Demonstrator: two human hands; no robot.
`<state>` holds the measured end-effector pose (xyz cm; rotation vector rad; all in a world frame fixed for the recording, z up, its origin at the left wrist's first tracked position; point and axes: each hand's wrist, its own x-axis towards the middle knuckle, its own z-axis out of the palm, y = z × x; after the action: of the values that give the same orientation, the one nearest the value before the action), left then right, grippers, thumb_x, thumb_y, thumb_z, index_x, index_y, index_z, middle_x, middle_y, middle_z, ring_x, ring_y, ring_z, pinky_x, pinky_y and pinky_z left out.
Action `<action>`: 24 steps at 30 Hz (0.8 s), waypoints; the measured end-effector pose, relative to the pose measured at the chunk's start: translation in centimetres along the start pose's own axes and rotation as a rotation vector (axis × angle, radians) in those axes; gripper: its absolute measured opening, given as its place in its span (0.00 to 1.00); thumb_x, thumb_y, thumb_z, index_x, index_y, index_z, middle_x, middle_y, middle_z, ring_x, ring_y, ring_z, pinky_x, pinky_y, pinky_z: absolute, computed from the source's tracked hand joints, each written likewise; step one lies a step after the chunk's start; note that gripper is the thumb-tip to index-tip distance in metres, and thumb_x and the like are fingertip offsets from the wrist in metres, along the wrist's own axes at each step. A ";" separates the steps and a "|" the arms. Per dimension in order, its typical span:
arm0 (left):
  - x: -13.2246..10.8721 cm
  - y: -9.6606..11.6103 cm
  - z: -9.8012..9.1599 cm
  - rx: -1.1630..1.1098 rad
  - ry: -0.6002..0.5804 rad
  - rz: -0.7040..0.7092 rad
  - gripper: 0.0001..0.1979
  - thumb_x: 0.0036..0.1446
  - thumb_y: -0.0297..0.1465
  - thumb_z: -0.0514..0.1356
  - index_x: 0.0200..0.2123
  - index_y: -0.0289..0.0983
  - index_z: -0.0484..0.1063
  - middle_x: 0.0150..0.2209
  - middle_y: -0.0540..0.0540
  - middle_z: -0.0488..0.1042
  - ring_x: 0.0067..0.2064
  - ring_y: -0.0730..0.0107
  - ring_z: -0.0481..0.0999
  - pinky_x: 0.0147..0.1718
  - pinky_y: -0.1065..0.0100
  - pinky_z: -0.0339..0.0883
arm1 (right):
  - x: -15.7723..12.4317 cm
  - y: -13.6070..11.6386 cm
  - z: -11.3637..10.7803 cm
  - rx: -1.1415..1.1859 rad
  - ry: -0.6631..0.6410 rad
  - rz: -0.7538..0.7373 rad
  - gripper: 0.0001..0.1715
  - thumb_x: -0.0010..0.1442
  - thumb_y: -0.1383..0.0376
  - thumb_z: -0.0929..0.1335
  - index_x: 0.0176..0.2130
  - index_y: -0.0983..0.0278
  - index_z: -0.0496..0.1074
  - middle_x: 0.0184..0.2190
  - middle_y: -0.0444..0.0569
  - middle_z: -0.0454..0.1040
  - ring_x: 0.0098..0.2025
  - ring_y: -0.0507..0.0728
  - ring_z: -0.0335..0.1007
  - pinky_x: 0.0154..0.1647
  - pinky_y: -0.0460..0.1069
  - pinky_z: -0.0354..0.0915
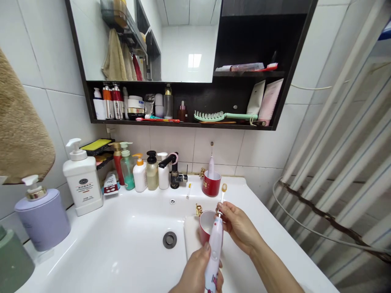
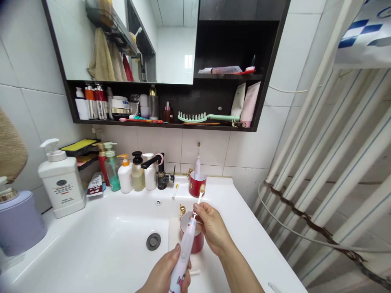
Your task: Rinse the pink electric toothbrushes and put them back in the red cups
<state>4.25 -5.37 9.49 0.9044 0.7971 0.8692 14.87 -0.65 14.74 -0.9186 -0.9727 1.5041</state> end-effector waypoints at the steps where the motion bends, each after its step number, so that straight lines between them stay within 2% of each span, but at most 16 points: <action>1: -0.1 0.2 0.1 -0.014 0.017 -0.012 0.30 0.28 0.57 0.42 0.21 0.34 0.55 0.08 0.54 0.56 0.09 0.81 0.54 0.11 0.75 0.44 | -0.1 0.1 0.1 -0.007 -0.014 0.001 0.11 0.43 0.62 0.64 0.18 0.66 0.59 0.13 0.39 0.61 0.16 0.45 0.55 0.17 0.41 0.55; 3: -0.4 0.6 0.3 -0.039 0.029 -0.032 0.30 0.27 0.57 0.44 0.21 0.35 0.54 0.08 0.55 0.56 0.08 0.82 0.53 0.10 0.75 0.43 | -0.2 0.3 0.4 -0.006 -0.038 -0.002 0.11 0.43 0.62 0.63 0.18 0.66 0.59 0.12 0.39 0.61 0.15 0.45 0.54 0.16 0.41 0.54; 9: -0.2 0.6 0.1 -0.095 -0.046 -0.012 0.29 0.29 0.56 0.45 0.22 0.34 0.56 0.09 0.54 0.57 0.09 0.81 0.55 0.10 0.76 0.45 | -0.7 0.0 1.3 0.028 -0.079 -0.022 0.11 0.46 0.60 0.61 0.22 0.65 0.63 0.16 0.42 0.65 0.19 0.47 0.58 0.21 0.42 0.57; 17: -0.4 0.7 0.1 -0.099 -0.098 0.048 0.28 0.31 0.55 0.44 0.21 0.33 0.56 0.10 0.54 0.57 0.09 0.84 0.53 0.09 0.77 0.45 | -0.9 -0.2 1.7 0.024 -0.086 -0.005 0.11 0.46 0.61 0.61 0.20 0.66 0.63 0.16 0.43 0.66 0.20 0.47 0.61 0.22 0.42 0.57; 20: -0.4 0.7 0.1 -0.076 -0.077 0.078 0.28 0.32 0.56 0.43 0.21 0.34 0.55 0.09 0.55 0.56 0.08 0.84 0.53 0.08 0.77 0.45 | -0.9 -0.1 1.9 0.028 -0.085 -0.007 0.11 0.46 0.61 0.61 0.20 0.66 0.63 0.16 0.42 0.66 0.20 0.47 0.61 0.21 0.42 0.57; 24: 0.0 0.3 -0.2 0.035 0.008 0.130 0.26 0.36 0.54 0.40 0.21 0.35 0.54 0.10 0.55 0.57 0.08 0.82 0.54 0.07 0.77 0.44 | -0.9 0.2 2.3 0.018 -0.049 -0.019 0.12 0.45 0.60 0.61 0.20 0.66 0.61 0.15 0.42 0.65 0.19 0.47 0.60 0.21 0.42 0.57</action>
<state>3.96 -5.25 9.65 0.9926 0.7691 0.9756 12.77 -1.77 15.42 -0.8607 -0.9988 1.5240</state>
